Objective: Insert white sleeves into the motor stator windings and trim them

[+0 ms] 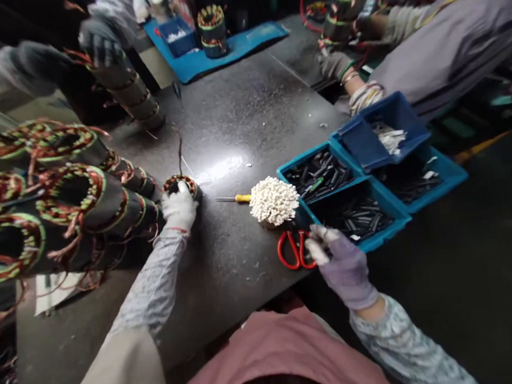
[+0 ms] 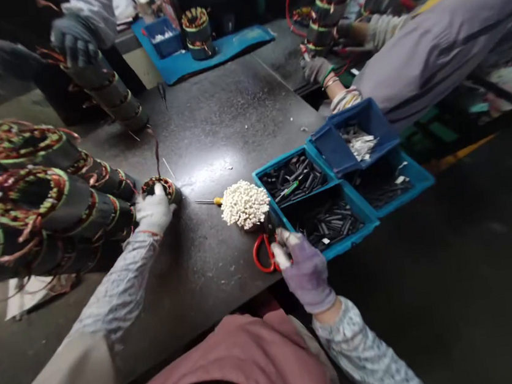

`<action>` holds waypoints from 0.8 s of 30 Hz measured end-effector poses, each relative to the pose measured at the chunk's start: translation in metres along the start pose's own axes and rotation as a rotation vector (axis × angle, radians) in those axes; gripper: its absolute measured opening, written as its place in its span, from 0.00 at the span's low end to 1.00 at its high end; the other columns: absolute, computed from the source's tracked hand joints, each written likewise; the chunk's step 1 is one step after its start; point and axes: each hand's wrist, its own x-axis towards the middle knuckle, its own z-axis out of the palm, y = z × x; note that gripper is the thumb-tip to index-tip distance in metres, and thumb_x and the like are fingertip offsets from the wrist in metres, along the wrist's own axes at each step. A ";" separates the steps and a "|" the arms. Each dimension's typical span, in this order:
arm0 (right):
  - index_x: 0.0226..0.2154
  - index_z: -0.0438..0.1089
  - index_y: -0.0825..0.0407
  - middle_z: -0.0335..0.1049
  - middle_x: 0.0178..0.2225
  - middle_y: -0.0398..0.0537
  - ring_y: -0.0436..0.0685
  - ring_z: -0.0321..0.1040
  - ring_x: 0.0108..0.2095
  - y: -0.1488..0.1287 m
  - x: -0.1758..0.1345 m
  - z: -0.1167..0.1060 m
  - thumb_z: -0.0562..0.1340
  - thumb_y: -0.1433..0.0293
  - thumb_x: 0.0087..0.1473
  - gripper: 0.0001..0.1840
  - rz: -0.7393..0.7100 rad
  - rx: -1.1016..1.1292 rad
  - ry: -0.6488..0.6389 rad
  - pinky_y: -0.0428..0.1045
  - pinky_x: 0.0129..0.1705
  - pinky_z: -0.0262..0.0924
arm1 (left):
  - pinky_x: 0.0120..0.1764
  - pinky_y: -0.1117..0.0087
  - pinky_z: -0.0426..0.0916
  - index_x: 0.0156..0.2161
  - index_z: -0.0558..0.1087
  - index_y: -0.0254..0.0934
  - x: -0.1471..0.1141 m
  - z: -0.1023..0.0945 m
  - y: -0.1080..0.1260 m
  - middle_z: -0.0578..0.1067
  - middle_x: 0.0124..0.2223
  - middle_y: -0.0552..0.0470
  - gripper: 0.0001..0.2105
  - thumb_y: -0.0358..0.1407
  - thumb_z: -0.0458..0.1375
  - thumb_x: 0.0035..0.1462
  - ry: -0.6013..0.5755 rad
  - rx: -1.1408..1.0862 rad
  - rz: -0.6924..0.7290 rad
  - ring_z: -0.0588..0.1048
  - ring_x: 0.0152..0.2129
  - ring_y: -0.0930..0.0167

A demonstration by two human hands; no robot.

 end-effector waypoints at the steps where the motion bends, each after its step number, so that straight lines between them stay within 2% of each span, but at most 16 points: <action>1: 0.44 0.71 0.53 0.76 0.37 0.52 0.56 0.75 0.37 0.003 0.009 0.008 0.59 0.64 0.58 0.13 -0.002 -0.005 0.014 0.49 0.39 0.71 | 0.55 0.48 0.57 0.62 0.49 0.22 -0.024 0.009 -0.002 0.71 0.49 0.27 0.35 0.37 0.59 0.57 0.011 0.030 -0.010 0.64 0.55 0.49; 3: 0.43 0.71 0.55 0.76 0.38 0.54 0.57 0.74 0.37 0.011 0.021 0.024 0.60 0.61 0.57 0.17 -0.026 -0.022 0.032 0.50 0.39 0.70 | 0.55 0.53 0.59 0.62 0.55 0.31 -0.072 0.030 -0.012 0.74 0.48 0.33 0.33 0.38 0.61 0.55 0.038 0.128 0.037 0.66 0.54 0.52; 5: 0.43 0.72 0.55 0.76 0.39 0.54 0.58 0.74 0.38 0.019 0.027 0.039 0.61 0.59 0.54 0.19 -0.062 -0.021 0.036 0.52 0.40 0.69 | 0.58 0.56 0.56 0.60 0.61 0.38 -0.116 0.051 -0.027 0.74 0.50 0.40 0.27 0.35 0.59 0.55 0.050 0.183 0.188 0.68 0.53 0.57; 7: 0.47 0.71 0.56 0.76 0.41 0.55 0.58 0.73 0.38 0.026 0.031 0.050 0.63 0.61 0.52 0.22 -0.071 0.019 0.050 0.52 0.42 0.68 | 0.61 0.57 0.50 0.59 0.63 0.44 -0.153 0.070 -0.045 0.73 0.53 0.45 0.24 0.31 0.56 0.56 0.066 0.148 0.377 0.67 0.54 0.62; 10: 0.52 0.68 0.59 0.74 0.46 0.59 0.58 0.73 0.42 0.028 0.037 0.061 0.65 0.68 0.48 0.28 -0.043 0.111 0.068 0.53 0.47 0.65 | 0.64 0.53 0.40 0.55 0.69 0.50 -0.190 0.086 -0.071 0.71 0.57 0.51 0.21 0.27 0.51 0.59 0.128 0.012 0.566 0.63 0.58 0.66; 12: 0.51 0.70 0.61 0.74 0.46 0.60 0.59 0.72 0.45 0.023 0.043 0.067 0.65 0.72 0.48 0.25 -0.039 0.175 0.075 0.53 0.52 0.62 | 0.64 0.54 0.36 0.48 0.73 0.49 -0.203 0.085 -0.084 0.70 0.58 0.52 0.18 0.27 0.50 0.59 0.135 -0.043 0.583 0.61 0.60 0.67; 15: 0.42 0.76 0.62 0.76 0.42 0.60 0.59 0.73 0.45 0.012 0.048 0.071 0.64 0.74 0.48 0.17 -0.042 0.297 0.135 0.53 0.52 0.62 | 0.65 0.58 0.37 0.44 0.75 0.47 -0.213 0.077 -0.088 0.71 0.58 0.56 0.17 0.25 0.51 0.57 0.048 -0.069 0.549 0.61 0.60 0.70; 17: 0.38 0.77 0.62 0.77 0.38 0.59 0.58 0.74 0.39 0.005 0.048 0.070 0.65 0.74 0.47 0.14 -0.024 0.388 0.199 0.53 0.47 0.65 | 0.64 0.61 0.40 0.45 0.75 0.47 -0.219 0.074 -0.077 0.73 0.55 0.58 0.18 0.25 0.50 0.57 0.046 -0.149 0.483 0.64 0.58 0.71; 20: 0.37 0.76 0.63 0.77 0.32 0.57 0.54 0.71 0.26 -0.002 0.045 0.066 0.66 0.72 0.46 0.14 0.035 0.512 0.241 0.52 0.35 0.67 | 0.60 0.62 0.55 0.46 0.74 0.42 -0.224 0.077 -0.041 0.76 0.48 0.52 0.12 0.35 0.54 0.58 0.180 -0.365 0.219 0.72 0.50 0.65; 22: 0.36 0.76 0.65 0.77 0.30 0.57 0.51 0.67 0.21 -0.003 0.042 0.064 0.67 0.71 0.45 0.15 0.077 0.568 0.248 0.51 0.29 0.66 | 0.53 0.59 0.63 0.44 0.72 0.36 -0.223 0.082 -0.013 0.77 0.43 0.44 0.19 0.48 0.60 0.53 0.189 -0.476 0.012 0.74 0.45 0.58; 24: 0.36 0.76 0.65 0.77 0.31 0.58 0.51 0.66 0.22 -0.002 0.041 0.063 0.68 0.69 0.45 0.16 0.088 0.596 0.240 0.51 0.28 0.66 | 0.50 0.57 0.65 0.47 0.69 0.32 -0.218 0.087 0.006 0.76 0.39 0.41 0.27 0.50 0.64 0.47 0.153 -0.545 -0.124 0.75 0.43 0.55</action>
